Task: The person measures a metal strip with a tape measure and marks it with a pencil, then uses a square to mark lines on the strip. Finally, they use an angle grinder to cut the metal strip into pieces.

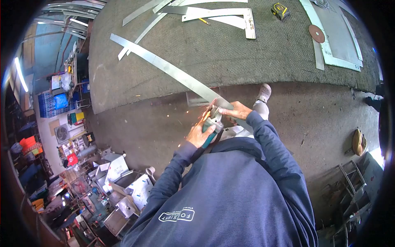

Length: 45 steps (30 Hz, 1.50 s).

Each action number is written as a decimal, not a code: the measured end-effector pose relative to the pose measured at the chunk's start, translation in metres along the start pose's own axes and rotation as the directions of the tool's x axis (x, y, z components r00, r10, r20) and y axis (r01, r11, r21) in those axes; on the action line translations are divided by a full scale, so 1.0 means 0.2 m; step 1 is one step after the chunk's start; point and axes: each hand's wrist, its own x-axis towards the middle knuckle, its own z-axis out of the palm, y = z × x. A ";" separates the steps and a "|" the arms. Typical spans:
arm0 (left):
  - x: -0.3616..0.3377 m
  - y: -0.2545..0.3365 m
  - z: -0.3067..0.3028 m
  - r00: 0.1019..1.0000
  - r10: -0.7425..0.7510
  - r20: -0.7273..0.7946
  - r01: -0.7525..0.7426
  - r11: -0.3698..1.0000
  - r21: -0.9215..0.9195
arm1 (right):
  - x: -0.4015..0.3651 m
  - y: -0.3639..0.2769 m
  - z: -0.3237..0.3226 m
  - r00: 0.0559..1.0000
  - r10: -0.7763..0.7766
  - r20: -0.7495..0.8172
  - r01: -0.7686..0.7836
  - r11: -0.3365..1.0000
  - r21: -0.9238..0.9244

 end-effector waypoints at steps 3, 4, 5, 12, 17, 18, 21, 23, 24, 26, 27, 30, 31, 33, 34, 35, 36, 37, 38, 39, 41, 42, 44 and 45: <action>0.02 -0.04 -0.01 0.993 -0.088 0.073 0.085 0.996 0.037 | 0.00 0.01 0.01 0.999 -0.043 -0.033 0.041 0.998 -0.038; 0.01 0.03 -0.04 0.996 -0.062 0.065 0.060 0.997 0.043 | 0.00 0.00 -0.01 1.000 0.002 -0.018 -0.003 0.999 -0.038; 0.00 0.07 -0.06 0.997 -0.041 0.058 0.038 0.998 0.050 | 0.01 -0.01 -0.01 0.999 0.047 0.001 -0.047 0.998 -0.036; 0.03 0.06 -0.03 0.995 0.098 -0.020 -0.098 0.995 0.016 | -0.03 -0.04 0.00 1.000 0.021 0.007 -0.021 0.999 0.041; 0.04 0.06 -0.04 0.995 -0.075 0.072 0.069 0.995 0.072 | -0.02 -0.04 0.02 0.999 -0.014 -0.039 0.015 1.000 0.016; 0.04 0.06 -0.04 0.995 -0.074 0.073 0.069 0.995 0.071 | -0.02 -0.04 0.02 0.999 -0.008 -0.042 0.009 1.000 0.012; 0.04 0.08 -0.05 0.997 -0.018 0.072 0.019 1.000 -0.013 | -0.02 -0.04 0.02 0.999 -0.018 -0.038 0.020 0.998 0.052; 0.06 0.07 -0.03 0.999 0.028 0.035 -0.028 1.000 -0.010 | -0.02 -0.03 0.02 0.999 -0.031 -0.041 0.032 0.999 0.028; 0.07 0.05 -0.03 0.999 0.036 0.034 -0.035 0.999 -0.008 | -0.02 -0.03 0.01 0.998 -0.039 -0.046 0.040 0.999 0.009; 0.06 0.03 -0.02 0.996 -0.071 0.061 0.070 0.997 0.012 | -0.02 -0.03 0.02 0.998 -0.038 -0.056 0.037 0.999 -0.017; 0.06 0.02 -0.01 0.996 -0.067 0.061 0.066 0.998 0.014 | -0.02 -0.03 0.02 0.997 -0.038 -0.061 0.035 0.998 -0.045; 0.05 0.05 -0.02 0.996 -0.052 0.076 0.051 0.998 0.023 | -0.02 -0.04 0.02 0.998 -0.031 -0.051 0.030 0.999 -0.030; 0.05 0.05 -0.01 0.999 -0.026 0.042 0.027 1.000 -0.001 | -0.01 -0.04 0.01 0.999 -0.044 -0.032 0.043 0.999 -0.025; 0.05 0.06 -0.01 1.000 -0.001 0.004 0.001 1.000 -0.026 | -0.01 -0.03 0.02 0.998 -0.062 -0.030 0.062 0.998 -0.022; 0.05 0.08 -0.02 1.000 -0.015 0.008 0.015 1.000 -0.013 | -0.01 -0.04 0.02 0.996 -0.081 -0.031 0.080 0.997 -0.018; 0.06 0.09 -0.02 1.000 -0.028 0.013 0.028 1.000 0.001 | -0.01 -0.04 0.01 0.996 -0.082 -0.031 0.082 0.996 -0.022; 0.05 0.09 -0.02 1.000 -0.028 0.013 0.028 1.000 0.000 | -0.01 -0.04 0.02 0.997 -0.070 -0.042 0.068 0.997 -0.049; 0.05 0.08 -0.02 0.999 -0.036 0.035 0.036 0.999 -0.010 | -0.01 -0.04 0.02 0.997 -0.057 -0.054 0.053 0.996 -0.075; 0.06 0.07 -0.03 0.998 -0.039 0.057 0.040 0.999 -0.019 | -0.01 -0.05 0.02 0.997 -0.037 -0.063 0.029 0.992 -0.126; 0.06 0.07 -0.03 0.998 -0.027 0.062 0.028 0.999 -0.023 | -0.01 -0.05 0.03 0.997 -0.014 -0.079 0.000 0.984 -0.177; 0.07 0.05 -0.04 0.997 -0.009 0.072 0.011 1.000 -0.024 | -0.04 -0.09 0.02 0.997 0.015 -0.079 -0.031 0.979 -0.200; 0.07 0.04 -0.04 0.998 0.022 0.065 -0.019 0.999 -0.047 | -0.08 -0.11 0.01 0.996 -0.001 -0.087 -0.017 0.978 -0.209; 0.03 0.08 -0.10 0.990 0.094 0.104 -0.079 0.988 -0.135 | -0.14 -0.16 0.04 0.973 -0.180 -0.143 0.138 0.955 -0.262; 0.00 0.03 -0.10 0.985 0.153 0.075 -0.132 0.964 -0.232 | -0.16 -0.15 0.02 0.921 -0.335 -0.200 0.260 0.909 -0.327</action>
